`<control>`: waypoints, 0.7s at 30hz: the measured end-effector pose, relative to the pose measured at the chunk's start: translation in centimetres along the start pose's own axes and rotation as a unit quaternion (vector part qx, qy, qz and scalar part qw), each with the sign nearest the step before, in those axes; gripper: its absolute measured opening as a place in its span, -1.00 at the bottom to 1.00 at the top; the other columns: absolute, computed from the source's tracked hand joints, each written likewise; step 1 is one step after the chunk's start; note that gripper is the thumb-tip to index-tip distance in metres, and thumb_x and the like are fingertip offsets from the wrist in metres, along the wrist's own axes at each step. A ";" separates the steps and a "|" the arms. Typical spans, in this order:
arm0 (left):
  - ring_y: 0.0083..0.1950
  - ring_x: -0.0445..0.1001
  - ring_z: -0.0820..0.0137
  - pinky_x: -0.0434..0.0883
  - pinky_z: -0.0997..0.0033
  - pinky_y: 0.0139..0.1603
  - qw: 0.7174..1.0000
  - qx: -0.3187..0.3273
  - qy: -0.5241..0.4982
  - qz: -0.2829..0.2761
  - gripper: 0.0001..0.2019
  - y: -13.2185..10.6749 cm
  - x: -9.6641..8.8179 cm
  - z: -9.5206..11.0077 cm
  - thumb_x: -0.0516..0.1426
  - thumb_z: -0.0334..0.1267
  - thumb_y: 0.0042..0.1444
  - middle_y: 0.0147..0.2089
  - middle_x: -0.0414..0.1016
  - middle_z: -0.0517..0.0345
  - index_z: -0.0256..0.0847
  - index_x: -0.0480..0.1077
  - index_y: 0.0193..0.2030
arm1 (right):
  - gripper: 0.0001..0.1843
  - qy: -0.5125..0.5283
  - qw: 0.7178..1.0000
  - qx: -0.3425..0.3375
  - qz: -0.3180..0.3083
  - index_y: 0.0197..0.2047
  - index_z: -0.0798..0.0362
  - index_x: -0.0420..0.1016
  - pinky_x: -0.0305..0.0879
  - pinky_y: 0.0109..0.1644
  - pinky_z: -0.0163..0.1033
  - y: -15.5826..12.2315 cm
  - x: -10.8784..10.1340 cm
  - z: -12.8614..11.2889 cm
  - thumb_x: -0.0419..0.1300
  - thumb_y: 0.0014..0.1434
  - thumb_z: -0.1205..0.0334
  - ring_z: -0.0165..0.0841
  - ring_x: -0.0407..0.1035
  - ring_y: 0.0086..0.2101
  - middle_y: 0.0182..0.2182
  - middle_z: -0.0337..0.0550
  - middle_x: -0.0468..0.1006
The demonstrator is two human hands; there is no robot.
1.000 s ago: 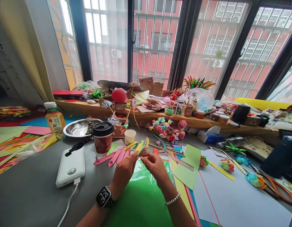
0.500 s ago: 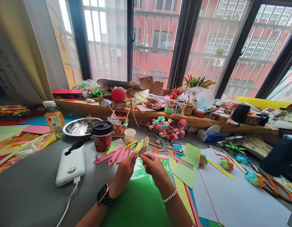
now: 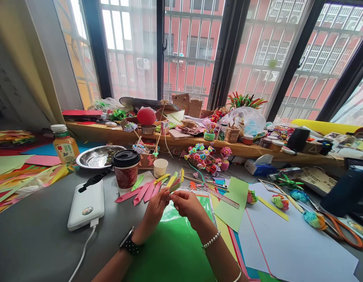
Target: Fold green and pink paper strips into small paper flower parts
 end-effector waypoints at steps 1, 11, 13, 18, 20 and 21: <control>-0.58 0.18 0.52 0.17 0.52 -0.58 0.999 -0.018 -0.036 -0.013 -0.63 0.0 0.1 0.0 -0.08 -0.02 0.09 -0.61 0.22 0.24 -0.30 0.35 -0.33 | -0.69 -0.001 1.000 0.004 -0.002 -0.51 0.14 0.32 -0.40 -0.67 -0.37 0.0 0.1 -0.1 0.26 -0.13 0.06 -0.68 -0.18 -0.77 -0.79 -0.47 0.16; -0.70 -0.09 0.65 -0.12 0.57 -0.69 0.965 -0.117 -0.230 -0.049 -0.62 0.2 1.1 0.1 0.05 0.10 -0.07 -0.68 -0.01 0.44 -0.22 0.13 -0.41 | -0.63 0.015 1.000 0.009 0.012 -0.48 0.16 0.35 -0.41 -0.66 -0.37 0.0 -0.2 0.5 0.28 -0.19 0.01 -0.69 -0.17 -0.78 -0.78 -0.47 0.18; -0.71 -0.10 0.66 -0.14 0.58 -0.70 0.960 -0.124 -0.244 -0.051 -0.62 0.2 1.1 0.1 0.06 0.10 -0.08 -0.70 -0.01 0.46 -0.20 0.09 -0.46 | -0.63 0.018 1.000 0.012 0.003 -0.49 0.16 0.34 -0.41 -0.67 -0.37 0.0 -0.4 0.8 0.28 -0.18 0.00 -0.68 -0.17 -0.78 -0.78 -0.46 0.19; -0.72 -0.18 0.67 -0.20 0.57 -0.70 0.936 -0.164 -0.298 -0.088 -0.64 -0.1 1.4 0.2 0.07 0.04 -0.05 -0.74 -0.06 0.48 -0.19 0.06 -0.51 | -0.62 0.005 1.000 0.004 -0.005 -0.52 0.15 0.31 -0.40 -0.66 -0.36 0.1 -0.6 1.0 0.27 -0.17 -0.01 -0.68 -0.18 -0.77 -0.78 -0.46 0.19; -0.72 -0.20 0.68 -0.23 0.57 -0.69 0.921 -0.180 -0.330 -0.105 -0.66 -0.3 1.4 0.4 0.08 0.00 -0.03 -0.74 -0.07 0.48 -0.20 0.06 -0.50 | -0.63 -0.005 1.000 -0.008 -0.004 -0.53 0.15 0.29 -0.39 -0.66 -0.36 0.0 -0.6 0.8 0.26 -0.14 0.00 -0.67 -0.17 -0.76 -0.77 -0.45 0.19; -0.73 -0.21 0.68 -0.24 0.56 -0.69 0.912 -0.186 -0.346 -0.115 -0.67 -0.3 1.5 0.5 0.08 -0.02 -0.02 -0.74 -0.08 0.48 -0.20 0.06 -0.50 | -0.64 -0.010 1.000 -0.015 -0.007 -0.53 0.14 0.28 -0.38 -0.65 -0.36 -0.1 -0.6 0.7 0.25 -0.13 0.01 -0.67 -0.17 -0.76 -0.77 -0.44 0.19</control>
Point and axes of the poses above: each hand's wrist, its own y-axis towards the middle knuckle, its own x-axis out of the palm, z = x × y, the point moved 5 cm from there along y, towards the middle knuckle
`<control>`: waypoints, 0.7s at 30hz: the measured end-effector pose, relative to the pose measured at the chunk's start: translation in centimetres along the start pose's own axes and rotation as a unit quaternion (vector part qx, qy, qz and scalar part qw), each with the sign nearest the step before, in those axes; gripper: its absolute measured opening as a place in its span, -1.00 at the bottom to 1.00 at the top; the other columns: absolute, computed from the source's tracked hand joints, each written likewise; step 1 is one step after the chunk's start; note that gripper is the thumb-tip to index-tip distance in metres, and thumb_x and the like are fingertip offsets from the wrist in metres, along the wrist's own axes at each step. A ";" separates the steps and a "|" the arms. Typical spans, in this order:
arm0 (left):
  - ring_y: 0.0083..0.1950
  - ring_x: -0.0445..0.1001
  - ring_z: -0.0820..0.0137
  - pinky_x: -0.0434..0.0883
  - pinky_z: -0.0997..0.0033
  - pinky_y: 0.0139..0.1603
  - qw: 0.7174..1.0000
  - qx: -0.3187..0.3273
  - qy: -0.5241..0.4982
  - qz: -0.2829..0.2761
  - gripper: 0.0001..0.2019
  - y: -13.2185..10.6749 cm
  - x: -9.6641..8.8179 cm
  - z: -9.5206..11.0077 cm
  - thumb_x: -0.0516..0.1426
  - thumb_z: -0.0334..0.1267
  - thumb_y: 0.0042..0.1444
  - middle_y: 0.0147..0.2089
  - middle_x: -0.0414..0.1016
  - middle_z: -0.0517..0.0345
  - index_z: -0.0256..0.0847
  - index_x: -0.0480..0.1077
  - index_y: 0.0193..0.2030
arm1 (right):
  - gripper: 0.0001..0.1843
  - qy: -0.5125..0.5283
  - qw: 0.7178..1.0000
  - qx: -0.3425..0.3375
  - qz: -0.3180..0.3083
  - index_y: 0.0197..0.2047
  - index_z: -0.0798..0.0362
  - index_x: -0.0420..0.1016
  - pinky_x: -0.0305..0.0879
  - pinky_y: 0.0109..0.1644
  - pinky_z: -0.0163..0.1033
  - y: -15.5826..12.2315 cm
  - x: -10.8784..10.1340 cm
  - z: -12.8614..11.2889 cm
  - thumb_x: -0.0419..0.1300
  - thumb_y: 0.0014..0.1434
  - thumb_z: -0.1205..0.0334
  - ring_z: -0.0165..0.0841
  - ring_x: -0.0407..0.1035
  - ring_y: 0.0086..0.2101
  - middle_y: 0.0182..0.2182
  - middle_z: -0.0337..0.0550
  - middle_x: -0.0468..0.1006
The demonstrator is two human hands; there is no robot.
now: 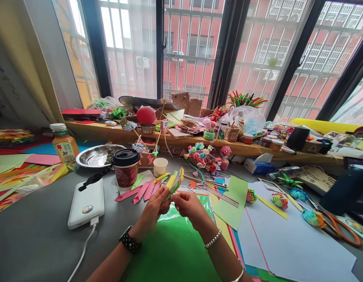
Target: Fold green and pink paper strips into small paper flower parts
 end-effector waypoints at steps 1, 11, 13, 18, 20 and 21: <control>-0.73 -0.22 0.68 -0.24 0.56 -0.69 1.000 -0.007 -0.016 -0.012 -0.68 -0.1 0.2 0.1 0.08 -0.04 -0.01 -0.75 -0.10 0.49 -0.20 0.06 -0.51 | -0.64 -0.005 1.000 -0.007 -0.006 -0.54 0.14 0.28 -0.37 -0.65 -0.36 -0.1 0.0 -0.1 0.24 -0.12 0.01 -0.66 -0.16 -0.75 -0.76 -0.44 0.20; -0.74 -0.26 0.67 -0.25 0.60 -0.71 0.990 -0.085 -0.063 -0.096 -0.69 -0.7 1.1 0.1 0.09 -0.08 -0.01 -0.76 -0.14 0.50 -0.19 0.03 -0.49 | -0.65 -0.111 0.991 -0.014 -0.072 -0.53 0.14 0.28 -0.29 -0.64 -0.40 -0.6 -1.1 -0.6 0.21 -0.08 0.00 -0.63 -0.11 -0.70 -0.72 -0.40 0.22; -0.74 -0.27 0.67 -0.25 0.60 -0.71 0.985 -0.107 -0.051 -0.124 -0.71 -0.8 1.3 -0.1 0.07 -0.07 0.01 -0.76 -0.15 0.50 -0.20 0.06 -0.46 | -0.64 -0.166 0.981 -0.014 -0.097 -0.53 0.15 0.31 -0.22 -0.64 -0.41 -0.5 -1.4 -1.2 0.20 -0.08 -0.01 -0.62 -0.05 -0.68 -0.70 -0.37 0.25; -0.72 -0.26 0.67 -0.23 0.59 -0.69 0.975 -0.143 -0.018 -0.168 -0.72 -1.2 1.5 -0.4 0.04 -0.06 0.04 -0.75 -0.14 0.49 -0.20 0.07 -0.44 | -0.69 -0.329 0.917 -0.005 -0.227 -0.51 0.18 0.40 -0.07 -0.60 -0.43 -0.5 -1.7 -3.4 0.17 -0.04 0.04 -0.58 0.06 -0.65 -0.68 -0.34 0.30; -0.71 -0.25 0.66 -0.24 0.59 -0.68 0.973 -0.145 -0.012 -0.182 -0.72 -1.3 1.7 -0.3 0.03 -0.05 0.04 -0.73 -0.13 0.48 -0.20 0.07 -0.44 | -0.74 -0.374 0.895 0.003 -0.241 -0.51 0.16 0.42 -0.03 -0.59 -0.44 -0.2 -2.1 -4.3 0.18 -0.04 0.10 -0.58 0.07 -0.65 -0.69 -0.36 0.30; -0.70 -0.24 0.66 -0.24 0.58 -0.67 0.971 -0.147 -0.008 -0.191 -0.71 -1.4 1.9 -0.3 0.03 -0.04 0.04 -0.73 -0.12 0.47 -0.19 0.06 -0.44 | -0.78 -0.395 0.883 0.015 -0.253 -0.46 0.15 0.44 0.00 -0.58 -0.44 -0.1 -2.2 -4.6 0.18 -0.05 0.14 -0.57 0.10 -0.64 -0.66 -0.35 0.33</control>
Point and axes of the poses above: each hand's wrist, its own y-axis towards the middle knuckle, its own x-axis out of the palm, z = x × y, the point moved 5 cm from there along y, towards the middle knuckle
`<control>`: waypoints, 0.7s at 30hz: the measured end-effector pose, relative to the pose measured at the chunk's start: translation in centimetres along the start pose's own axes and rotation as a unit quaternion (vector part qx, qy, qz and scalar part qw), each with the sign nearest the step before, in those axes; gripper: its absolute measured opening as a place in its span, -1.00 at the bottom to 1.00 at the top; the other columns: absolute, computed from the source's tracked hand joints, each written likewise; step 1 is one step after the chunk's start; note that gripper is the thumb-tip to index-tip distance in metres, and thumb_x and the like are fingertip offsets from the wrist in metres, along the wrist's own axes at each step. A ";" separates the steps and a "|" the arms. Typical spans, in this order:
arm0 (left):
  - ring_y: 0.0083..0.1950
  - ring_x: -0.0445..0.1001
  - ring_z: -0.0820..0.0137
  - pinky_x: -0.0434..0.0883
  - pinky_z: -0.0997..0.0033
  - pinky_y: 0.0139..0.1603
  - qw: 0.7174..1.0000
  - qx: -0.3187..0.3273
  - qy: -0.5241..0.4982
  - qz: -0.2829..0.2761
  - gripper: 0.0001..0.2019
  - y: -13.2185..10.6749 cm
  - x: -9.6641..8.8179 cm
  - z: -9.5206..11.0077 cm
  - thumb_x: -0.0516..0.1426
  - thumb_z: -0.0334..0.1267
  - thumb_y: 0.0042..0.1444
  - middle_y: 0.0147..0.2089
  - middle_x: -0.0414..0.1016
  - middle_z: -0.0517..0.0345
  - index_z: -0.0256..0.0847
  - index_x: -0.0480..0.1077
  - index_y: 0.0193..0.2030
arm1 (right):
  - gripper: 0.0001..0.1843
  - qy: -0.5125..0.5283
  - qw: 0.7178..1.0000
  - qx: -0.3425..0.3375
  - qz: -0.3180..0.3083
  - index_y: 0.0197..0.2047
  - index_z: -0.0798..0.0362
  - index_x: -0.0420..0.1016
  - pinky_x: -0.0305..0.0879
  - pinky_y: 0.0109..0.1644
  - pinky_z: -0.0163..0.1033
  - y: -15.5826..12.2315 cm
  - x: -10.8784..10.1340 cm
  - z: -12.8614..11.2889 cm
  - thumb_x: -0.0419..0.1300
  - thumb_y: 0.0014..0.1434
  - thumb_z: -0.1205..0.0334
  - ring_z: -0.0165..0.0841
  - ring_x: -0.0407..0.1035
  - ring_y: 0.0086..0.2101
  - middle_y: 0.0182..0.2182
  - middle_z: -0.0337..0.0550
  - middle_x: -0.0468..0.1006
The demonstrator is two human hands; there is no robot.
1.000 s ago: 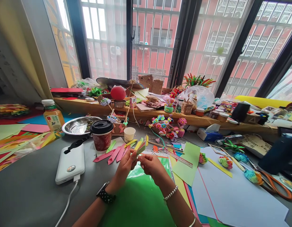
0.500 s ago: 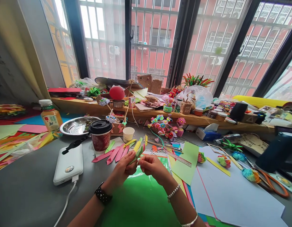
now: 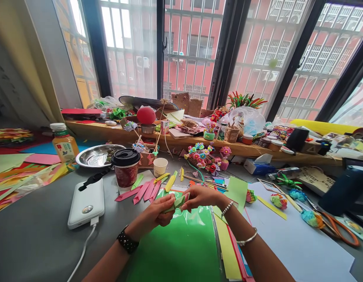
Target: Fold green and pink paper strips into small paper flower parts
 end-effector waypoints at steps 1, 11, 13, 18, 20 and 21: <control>-0.70 -0.22 0.65 -0.24 0.58 -0.67 1.000 -0.004 0.006 -0.009 -0.71 -0.1 0.2 0.0 0.04 -0.04 0.03 -0.72 -0.11 0.46 -0.19 0.06 -0.45 | -0.82 -0.022 1.000 0.007 -0.019 -0.43 0.15 0.46 0.04 -0.56 -0.43 0.0 -0.2 -0.1 0.16 -0.03 0.19 -0.55 0.15 -0.62 -0.64 -0.34 0.36; -0.65 -0.05 0.61 -0.08 0.57 -0.63 0.974 0.004 0.227 -0.002 -0.72 0.3 1.1 -0.7 0.00 -0.02 0.03 -0.66 -0.02 0.43 -0.19 0.10 -0.44 | -0.89 -0.292 0.951 0.046 -0.090 -0.51 0.11 0.54 -0.01 -0.58 -0.45 1.7 -1.1 -2.3 0.17 -0.08 0.34 -0.56 0.16 -0.64 -0.70 -0.37 0.40; -0.62 0.01 0.58 -0.02 0.57 -0.59 0.945 0.038 0.323 0.041 -0.75 0.4 0.6 -0.6 -0.04 -0.05 0.07 -0.65 0.04 0.39 -0.21 0.14 -0.42 | -0.89 -0.346 0.934 0.061 -0.066 -0.54 0.12 0.54 -0.02 -0.59 -0.44 2.1 -1.3 -2.7 0.18 -0.11 0.41 -0.54 0.17 -0.65 -0.71 -0.34 0.41; -0.60 0.09 0.52 0.02 0.53 -0.53 0.841 0.121 0.511 0.133 -0.81 0.2 -0.1 0.0 -0.09 -0.16 0.12 -0.63 0.14 0.35 -0.17 0.24 -0.23 | -0.87 -0.412 0.910 0.032 0.041 -0.57 0.11 0.54 -0.03 -0.57 -0.41 2.3 -1.7 -3.5 0.20 -0.14 0.48 -0.53 0.17 -0.65 -0.69 -0.28 0.45; -0.60 0.15 0.49 0.05 0.52 -0.52 0.817 0.136 0.535 0.167 -0.79 0.1 -0.4 0.3 -0.09 -0.16 0.12 -0.62 0.20 0.34 -0.15 0.21 -0.14 | -0.87 -0.424 0.902 0.021 0.085 -0.57 0.10 0.54 -0.02 -0.56 -0.40 2.1 -1.9 -3.7 0.20 -0.13 0.47 -0.51 0.19 -0.63 -0.68 -0.25 0.46; -0.60 0.18 0.47 0.07 0.52 -0.52 0.811 0.138 0.539 0.182 -0.77 0.1 -0.5 0.3 -0.09 -0.16 0.13 -0.62 0.22 0.33 -0.15 0.18 -0.11 | -0.90 -0.428 0.897 0.023 0.109 -0.56 0.10 0.54 -0.01 -0.55 -0.40 2.1 -2.0 -3.8 0.22 -0.13 0.44 -0.49 0.21 -0.61 -0.65 -0.22 0.47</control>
Point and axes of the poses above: each hand's wrist, its own y-axis towards the middle knuckle, its own x-axis out of the palm, z = x × y, the point moved 5 cm from there along y, towards the middle knuckle
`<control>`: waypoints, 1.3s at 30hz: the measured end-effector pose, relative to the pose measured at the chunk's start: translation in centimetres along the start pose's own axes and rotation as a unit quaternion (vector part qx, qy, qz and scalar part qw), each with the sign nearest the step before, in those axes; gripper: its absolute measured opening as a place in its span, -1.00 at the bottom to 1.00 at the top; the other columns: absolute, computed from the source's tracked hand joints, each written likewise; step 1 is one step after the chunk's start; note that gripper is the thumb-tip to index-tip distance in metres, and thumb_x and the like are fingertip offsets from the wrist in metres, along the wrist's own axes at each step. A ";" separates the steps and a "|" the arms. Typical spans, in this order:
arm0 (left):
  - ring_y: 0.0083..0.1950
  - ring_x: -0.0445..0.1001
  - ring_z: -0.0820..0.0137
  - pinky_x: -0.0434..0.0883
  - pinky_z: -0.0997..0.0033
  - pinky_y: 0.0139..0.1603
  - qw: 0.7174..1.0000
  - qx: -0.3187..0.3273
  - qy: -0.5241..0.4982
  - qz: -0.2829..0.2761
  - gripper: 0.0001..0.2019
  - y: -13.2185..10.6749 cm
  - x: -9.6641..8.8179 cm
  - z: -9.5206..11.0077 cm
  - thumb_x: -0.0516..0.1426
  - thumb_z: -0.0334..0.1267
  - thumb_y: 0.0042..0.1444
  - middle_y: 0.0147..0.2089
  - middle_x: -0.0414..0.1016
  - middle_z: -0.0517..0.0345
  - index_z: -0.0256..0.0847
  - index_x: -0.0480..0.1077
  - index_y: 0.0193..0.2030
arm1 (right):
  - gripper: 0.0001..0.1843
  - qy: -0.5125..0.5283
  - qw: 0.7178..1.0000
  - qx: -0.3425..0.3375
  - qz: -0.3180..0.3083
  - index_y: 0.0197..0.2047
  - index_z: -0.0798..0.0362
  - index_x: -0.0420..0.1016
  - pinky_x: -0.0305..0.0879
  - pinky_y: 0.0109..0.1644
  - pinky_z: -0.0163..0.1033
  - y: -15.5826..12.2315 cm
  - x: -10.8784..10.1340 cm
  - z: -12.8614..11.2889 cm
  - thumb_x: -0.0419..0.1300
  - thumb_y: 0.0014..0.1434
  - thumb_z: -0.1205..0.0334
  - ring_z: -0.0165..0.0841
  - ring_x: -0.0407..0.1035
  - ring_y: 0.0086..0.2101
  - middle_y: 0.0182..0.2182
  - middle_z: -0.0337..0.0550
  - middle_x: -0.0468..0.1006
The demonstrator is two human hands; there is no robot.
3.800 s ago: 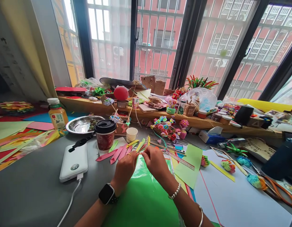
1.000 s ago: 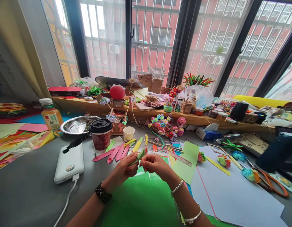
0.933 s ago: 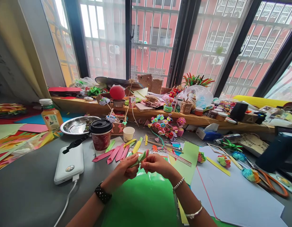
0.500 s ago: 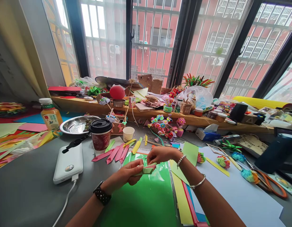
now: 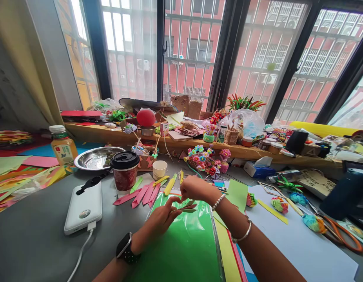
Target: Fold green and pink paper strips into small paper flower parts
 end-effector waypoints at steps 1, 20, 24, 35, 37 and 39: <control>-0.60 0.20 0.46 0.08 0.51 -0.52 1.000 -0.006 0.006 0.010 -0.76 0.0 -0.1 -0.1 -0.10 -0.15 0.13 -0.61 0.24 0.32 -0.16 0.16 -0.09 | -0.93 -0.007 1.000 0.013 0.017 -0.55 0.10 0.55 0.00 -0.54 -0.39 0.0 -0.1 0.0 0.23 -0.13 0.42 -0.47 0.24 -0.59 -0.62 -0.19 0.49; -0.62 0.23 0.40 -0.05 0.49 -0.58 0.982 0.003 0.121 0.143 -0.90 0.4 -0.7 -1.3 -0.04 -0.27 0.08 -0.62 0.27 0.19 -0.16 0.25 -0.28 | -0.75 -0.144 0.987 0.029 0.063 -0.47 0.19 0.43 0.20 -0.42 -0.30 -1.2 -0.6 -5.3 0.03 -0.08 0.66 -0.30 0.38 -0.44 -0.46 0.01 0.47; -0.65 0.14 0.42 -0.10 0.50 -0.59 0.973 -0.031 0.085 0.212 -0.94 0.3 -1.8 -1.4 0.01 -0.28 0.05 -0.67 0.15 0.24 -0.16 0.23 -0.41 | -0.74 -0.090 0.980 0.131 0.123 -0.41 0.18 0.39 0.21 -0.39 -0.28 -1.7 0.3 -5.1 -0.04 0.01 0.64 -0.29 0.36 -0.41 -0.42 0.00 0.45; -0.58 0.32 0.33 0.00 0.48 -0.58 0.956 -0.080 0.114 0.256 -0.90 0.0 -2.6 -1.6 -0.06 -0.24 0.11 -0.61 0.31 0.16 -0.15 0.22 -0.36 | -0.85 0.194 0.906 0.174 0.332 -0.42 0.07 0.31 0.17 -0.35 -0.26 -3.8 3.4 -3.9 -0.03 0.14 0.37 -0.30 0.32 -0.43 -0.45 -0.10 0.42; -0.55 0.36 0.30 0.04 0.48 -0.57 0.958 -0.074 0.122 0.250 -0.89 0.0 -2.5 -1.4 -0.08 -0.24 0.12 -0.58 0.35 0.13 -0.16 0.21 -0.34 | -0.86 0.246 0.890 0.175 0.342 -0.43 0.07 0.34 0.16 -0.36 -0.27 -4.0 3.6 -3.4 0.00 0.13 0.31 -0.30 0.31 -0.43 -0.47 -0.11 0.43; -0.53 0.38 0.29 0.07 0.47 -0.57 0.957 -0.071 0.138 0.243 -0.89 0.0 -2.4 -1.3 -0.09 -0.24 0.12 -0.57 0.37 0.12 -0.16 0.21 -0.32 | -0.85 0.289 0.876 0.178 0.343 -0.43 0.07 0.36 0.16 -0.38 -0.28 -4.1 3.8 -2.9 0.03 0.11 0.26 -0.30 0.31 -0.45 -0.49 -0.11 0.44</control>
Point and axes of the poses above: each hand's wrist, its own y-axis towards the middle knuckle, its own x-axis out of the palm, z = x × y, the point moved 5 cm from there along y, towards the middle knuckle
